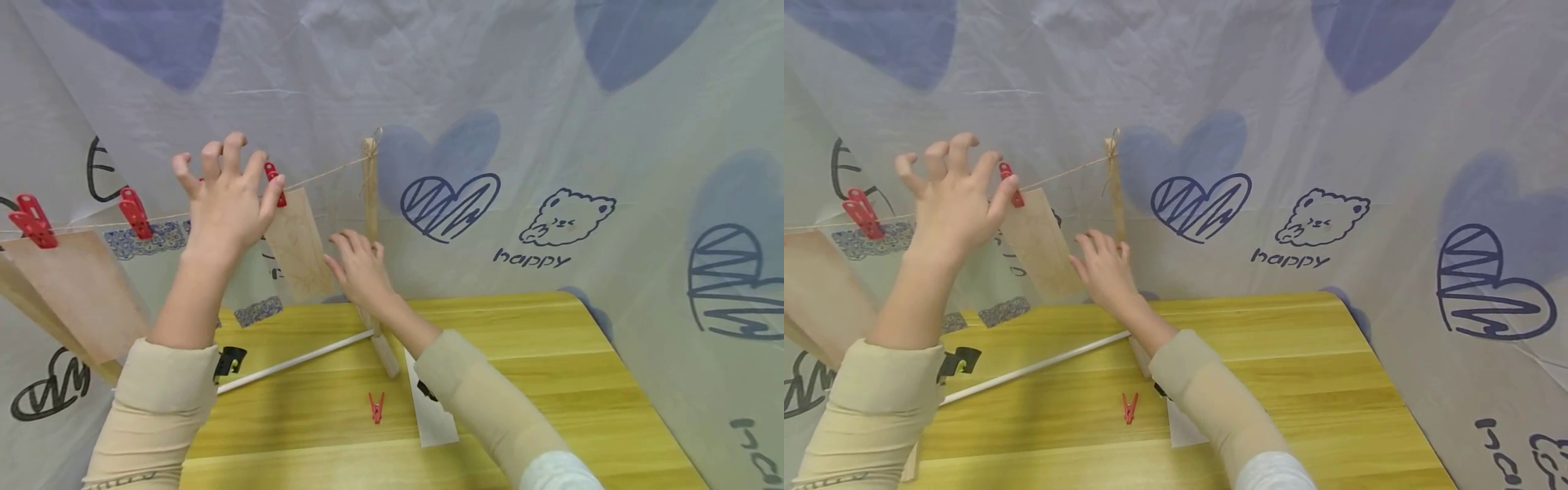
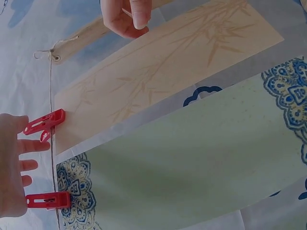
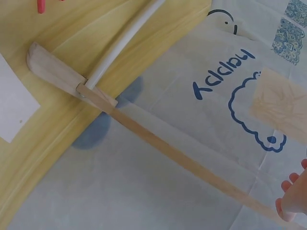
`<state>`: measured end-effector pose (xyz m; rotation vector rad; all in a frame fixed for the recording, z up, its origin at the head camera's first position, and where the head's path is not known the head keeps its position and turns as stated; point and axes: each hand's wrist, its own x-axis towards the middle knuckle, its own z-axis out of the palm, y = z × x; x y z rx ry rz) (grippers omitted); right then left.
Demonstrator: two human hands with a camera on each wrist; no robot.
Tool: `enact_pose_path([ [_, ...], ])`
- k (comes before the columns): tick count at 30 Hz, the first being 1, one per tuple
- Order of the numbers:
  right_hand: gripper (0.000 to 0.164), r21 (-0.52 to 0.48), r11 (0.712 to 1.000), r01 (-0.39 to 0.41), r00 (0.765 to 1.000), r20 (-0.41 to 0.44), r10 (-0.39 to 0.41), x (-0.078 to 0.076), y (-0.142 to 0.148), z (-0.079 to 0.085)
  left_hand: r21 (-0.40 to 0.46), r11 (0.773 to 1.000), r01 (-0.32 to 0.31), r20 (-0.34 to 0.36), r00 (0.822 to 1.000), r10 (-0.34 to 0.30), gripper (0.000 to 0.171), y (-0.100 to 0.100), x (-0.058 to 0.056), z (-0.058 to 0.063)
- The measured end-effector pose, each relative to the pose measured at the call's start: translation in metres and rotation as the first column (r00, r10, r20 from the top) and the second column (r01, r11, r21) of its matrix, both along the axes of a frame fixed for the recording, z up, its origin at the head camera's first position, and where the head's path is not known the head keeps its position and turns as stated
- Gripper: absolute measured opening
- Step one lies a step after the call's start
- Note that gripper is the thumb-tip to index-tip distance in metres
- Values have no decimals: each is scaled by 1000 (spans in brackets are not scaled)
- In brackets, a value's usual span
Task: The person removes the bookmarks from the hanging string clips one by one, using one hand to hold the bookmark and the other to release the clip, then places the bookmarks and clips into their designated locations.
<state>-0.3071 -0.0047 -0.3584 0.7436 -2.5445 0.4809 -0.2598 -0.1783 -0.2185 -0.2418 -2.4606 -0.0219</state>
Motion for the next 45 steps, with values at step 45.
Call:
enact_pose_path([
  [45,20,-169,982,-86,996,-32,81,8,-22,5,3,999,45,-16,999,-45,34,0,-1,-2],
])
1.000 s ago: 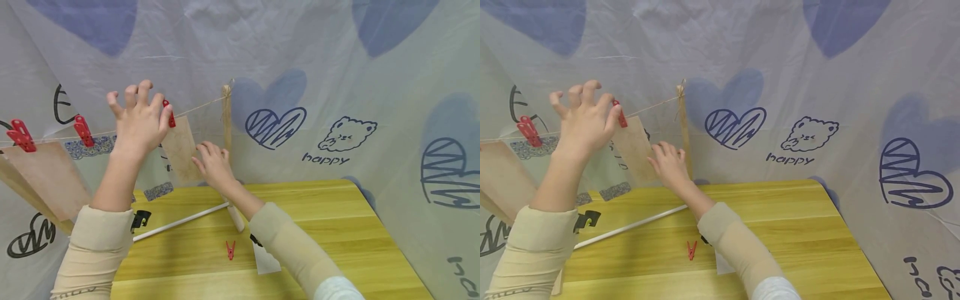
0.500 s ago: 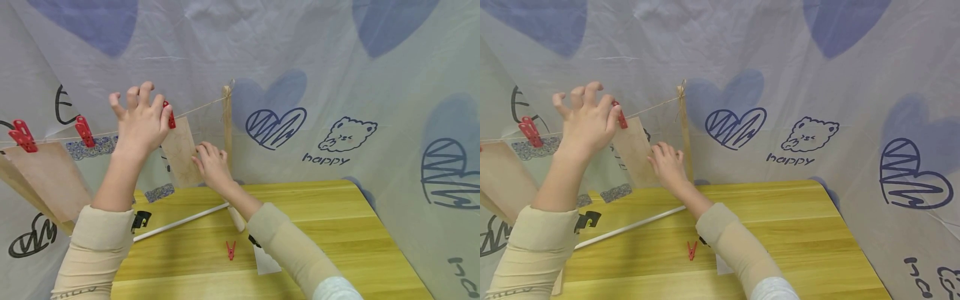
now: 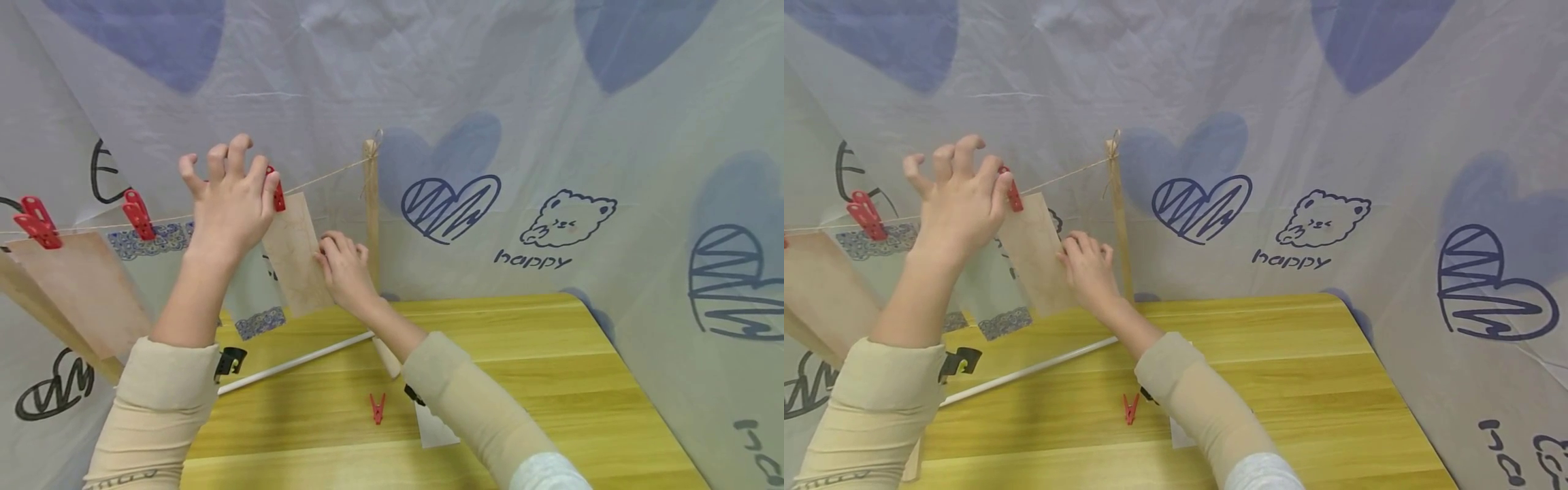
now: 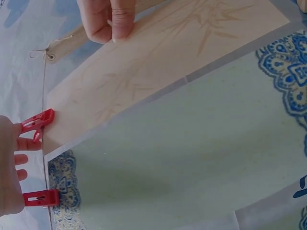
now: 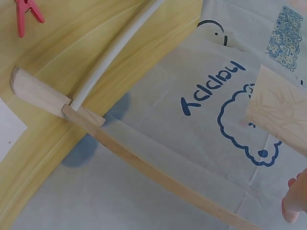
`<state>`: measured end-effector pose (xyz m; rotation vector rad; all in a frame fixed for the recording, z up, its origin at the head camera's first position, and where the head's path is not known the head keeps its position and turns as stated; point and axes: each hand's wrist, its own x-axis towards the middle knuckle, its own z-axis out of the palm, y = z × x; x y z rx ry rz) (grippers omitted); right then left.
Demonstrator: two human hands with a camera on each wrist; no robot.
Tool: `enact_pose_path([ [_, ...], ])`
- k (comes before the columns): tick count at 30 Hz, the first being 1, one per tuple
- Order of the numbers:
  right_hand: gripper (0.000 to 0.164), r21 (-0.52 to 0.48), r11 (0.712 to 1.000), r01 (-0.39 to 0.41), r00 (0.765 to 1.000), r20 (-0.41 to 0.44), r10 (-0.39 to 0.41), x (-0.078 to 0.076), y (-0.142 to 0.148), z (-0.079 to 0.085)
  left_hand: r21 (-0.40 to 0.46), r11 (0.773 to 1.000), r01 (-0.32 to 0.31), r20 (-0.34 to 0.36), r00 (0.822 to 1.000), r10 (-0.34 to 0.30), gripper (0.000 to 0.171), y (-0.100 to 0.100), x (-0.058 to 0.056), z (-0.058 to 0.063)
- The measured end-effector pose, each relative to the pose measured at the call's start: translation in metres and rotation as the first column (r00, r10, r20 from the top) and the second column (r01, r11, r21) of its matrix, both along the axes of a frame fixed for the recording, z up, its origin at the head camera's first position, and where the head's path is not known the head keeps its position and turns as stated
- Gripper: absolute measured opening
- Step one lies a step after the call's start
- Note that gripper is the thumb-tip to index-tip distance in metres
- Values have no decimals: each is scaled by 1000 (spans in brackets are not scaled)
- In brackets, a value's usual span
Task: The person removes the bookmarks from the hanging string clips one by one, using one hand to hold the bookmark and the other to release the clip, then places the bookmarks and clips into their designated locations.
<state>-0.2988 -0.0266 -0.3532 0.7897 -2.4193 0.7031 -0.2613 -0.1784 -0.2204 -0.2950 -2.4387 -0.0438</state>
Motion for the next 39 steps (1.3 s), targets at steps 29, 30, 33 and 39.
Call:
enact_pose_path([
  [29,18,-70,997,30,1000,6,-30,1,-2,3,-13,993,121,-274,954,-120,34,1,-12,-15],
  [30,18,-72,997,28,1000,8,-28,1,-2,3,-11,992,126,-282,951,-123,33,1,-12,-15],
  [33,18,-76,997,27,1000,11,-26,1,-2,3,-7,990,143,-311,940,-138,31,3,-12,-15],
  [39,18,-85,996,24,1000,12,-23,0,-2,2,-10,986,164,-355,922,-157,29,3,-14,-17],
])
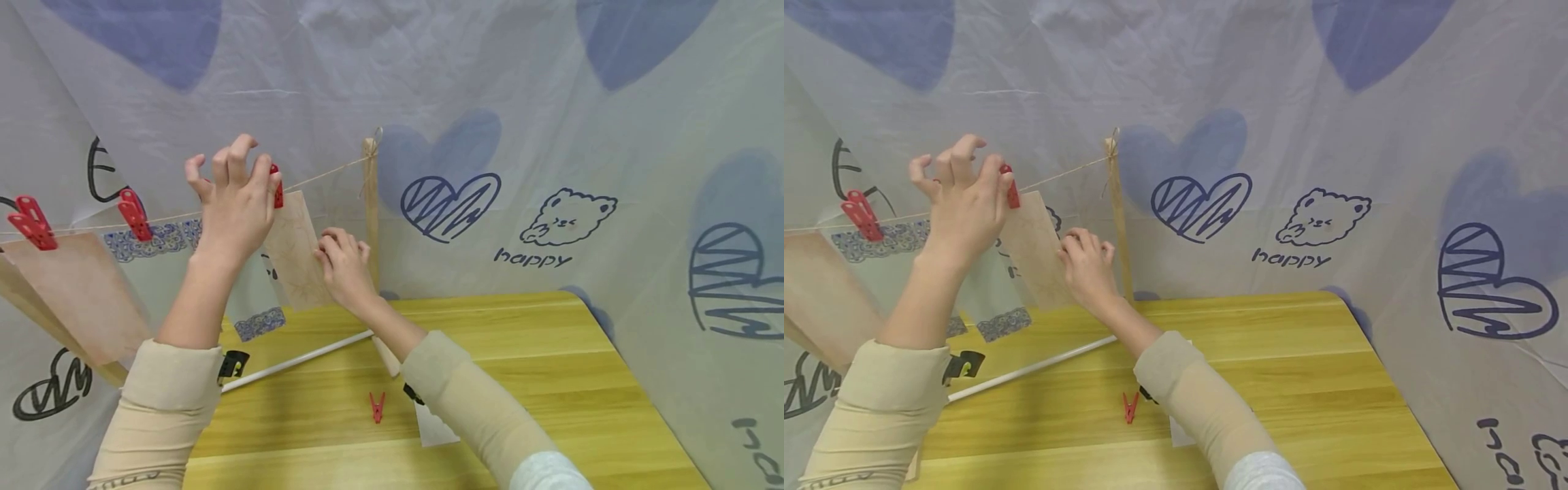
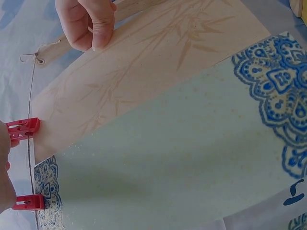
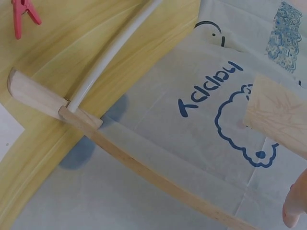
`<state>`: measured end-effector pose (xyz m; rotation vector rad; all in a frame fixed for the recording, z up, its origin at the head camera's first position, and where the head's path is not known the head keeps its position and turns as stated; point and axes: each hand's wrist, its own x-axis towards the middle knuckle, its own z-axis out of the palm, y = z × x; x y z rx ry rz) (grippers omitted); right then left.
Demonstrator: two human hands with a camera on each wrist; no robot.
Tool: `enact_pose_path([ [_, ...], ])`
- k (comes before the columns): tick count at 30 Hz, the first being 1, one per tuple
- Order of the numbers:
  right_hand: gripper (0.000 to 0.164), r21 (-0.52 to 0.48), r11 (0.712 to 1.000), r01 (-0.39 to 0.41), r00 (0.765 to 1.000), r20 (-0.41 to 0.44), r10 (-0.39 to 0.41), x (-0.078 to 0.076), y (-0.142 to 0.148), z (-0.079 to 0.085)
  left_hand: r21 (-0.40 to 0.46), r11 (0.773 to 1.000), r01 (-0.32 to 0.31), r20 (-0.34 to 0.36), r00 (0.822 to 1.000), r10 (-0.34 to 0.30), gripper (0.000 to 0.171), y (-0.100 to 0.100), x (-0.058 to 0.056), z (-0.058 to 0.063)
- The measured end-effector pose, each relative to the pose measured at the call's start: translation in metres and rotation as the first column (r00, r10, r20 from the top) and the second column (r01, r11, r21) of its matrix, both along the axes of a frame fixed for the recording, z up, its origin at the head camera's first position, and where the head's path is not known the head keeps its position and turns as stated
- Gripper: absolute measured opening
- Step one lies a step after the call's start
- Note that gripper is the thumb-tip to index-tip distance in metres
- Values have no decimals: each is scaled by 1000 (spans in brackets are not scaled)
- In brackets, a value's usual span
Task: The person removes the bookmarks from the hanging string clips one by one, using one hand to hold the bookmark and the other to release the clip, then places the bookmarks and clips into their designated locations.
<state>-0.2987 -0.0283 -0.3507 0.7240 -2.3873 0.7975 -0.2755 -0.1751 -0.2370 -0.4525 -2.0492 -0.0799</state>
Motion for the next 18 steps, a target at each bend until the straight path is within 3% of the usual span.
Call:
enact_pose_path([
  [18,16,-37,999,-4,1000,4,4,2,1,2,20,999,46,-94,995,-44,25,1,-4,-2],
])
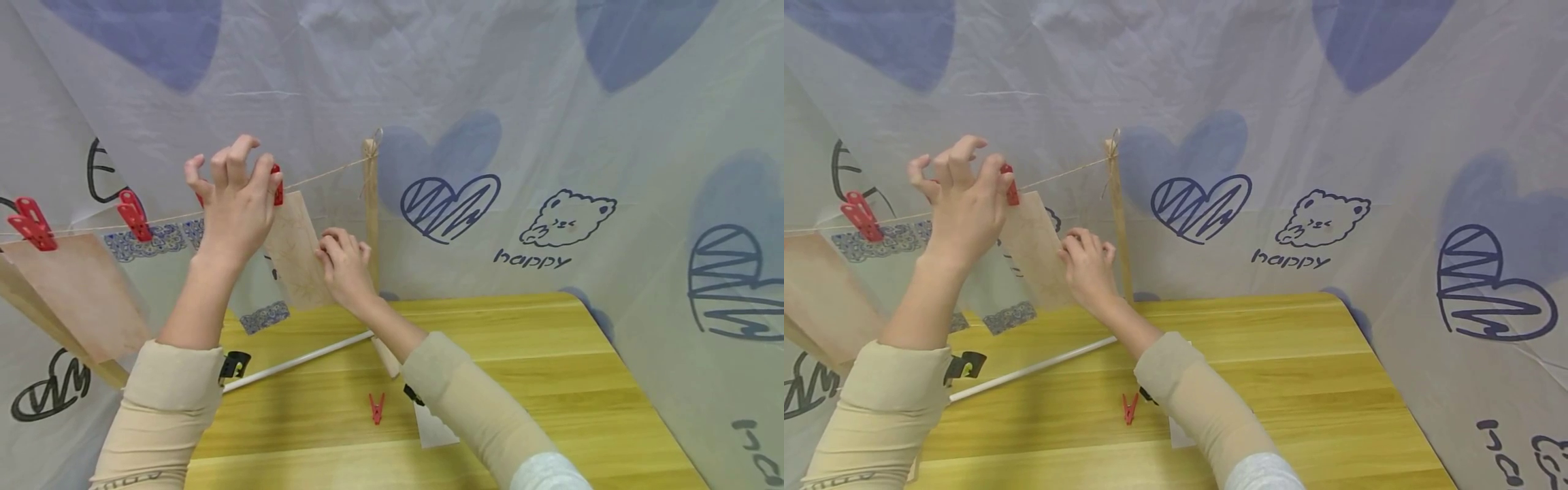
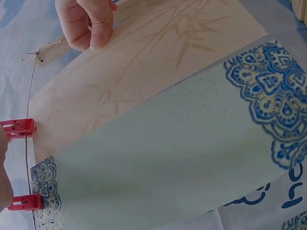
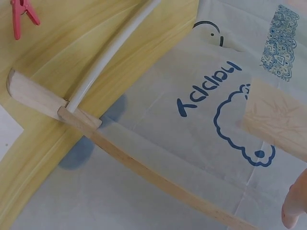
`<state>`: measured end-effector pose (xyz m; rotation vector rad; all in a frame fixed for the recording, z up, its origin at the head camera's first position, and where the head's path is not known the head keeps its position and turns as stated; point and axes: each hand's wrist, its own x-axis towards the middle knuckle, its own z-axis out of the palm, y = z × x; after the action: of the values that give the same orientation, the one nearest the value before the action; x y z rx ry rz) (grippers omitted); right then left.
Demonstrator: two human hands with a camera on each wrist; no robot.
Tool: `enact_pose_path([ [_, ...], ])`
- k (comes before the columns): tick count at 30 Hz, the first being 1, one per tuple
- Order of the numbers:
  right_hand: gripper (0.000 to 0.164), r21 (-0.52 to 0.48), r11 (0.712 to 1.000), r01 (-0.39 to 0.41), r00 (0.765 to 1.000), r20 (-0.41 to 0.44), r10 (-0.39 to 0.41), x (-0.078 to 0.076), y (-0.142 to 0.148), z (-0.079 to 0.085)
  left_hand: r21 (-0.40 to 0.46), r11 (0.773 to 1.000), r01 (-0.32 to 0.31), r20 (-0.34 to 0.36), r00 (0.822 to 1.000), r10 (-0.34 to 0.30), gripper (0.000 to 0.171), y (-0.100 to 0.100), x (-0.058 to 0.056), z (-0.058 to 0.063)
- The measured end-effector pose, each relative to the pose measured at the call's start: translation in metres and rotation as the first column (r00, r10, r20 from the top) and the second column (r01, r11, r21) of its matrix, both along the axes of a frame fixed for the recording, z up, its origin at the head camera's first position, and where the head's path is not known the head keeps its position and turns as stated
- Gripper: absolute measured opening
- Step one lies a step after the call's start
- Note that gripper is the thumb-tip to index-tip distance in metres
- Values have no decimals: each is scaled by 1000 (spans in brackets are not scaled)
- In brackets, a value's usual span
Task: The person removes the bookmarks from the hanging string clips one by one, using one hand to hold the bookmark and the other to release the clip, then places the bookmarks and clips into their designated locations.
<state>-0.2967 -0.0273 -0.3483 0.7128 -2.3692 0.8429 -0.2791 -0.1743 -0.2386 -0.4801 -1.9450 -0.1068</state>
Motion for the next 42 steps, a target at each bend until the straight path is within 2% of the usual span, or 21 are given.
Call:
enact_pose_path([
  [23,15,-21,1000,13,1000,-27,-13,-2,7,-5,62,998,29,-87,996,-24,21,1,-1,0],
  [32,14,-84,996,0,997,-81,-6,-5,16,-6,88,995,37,-133,991,-25,21,5,1,-1],
  [42,13,-125,992,14,995,-96,-26,-6,29,-14,114,993,24,-183,983,-3,23,14,5,-6],
])
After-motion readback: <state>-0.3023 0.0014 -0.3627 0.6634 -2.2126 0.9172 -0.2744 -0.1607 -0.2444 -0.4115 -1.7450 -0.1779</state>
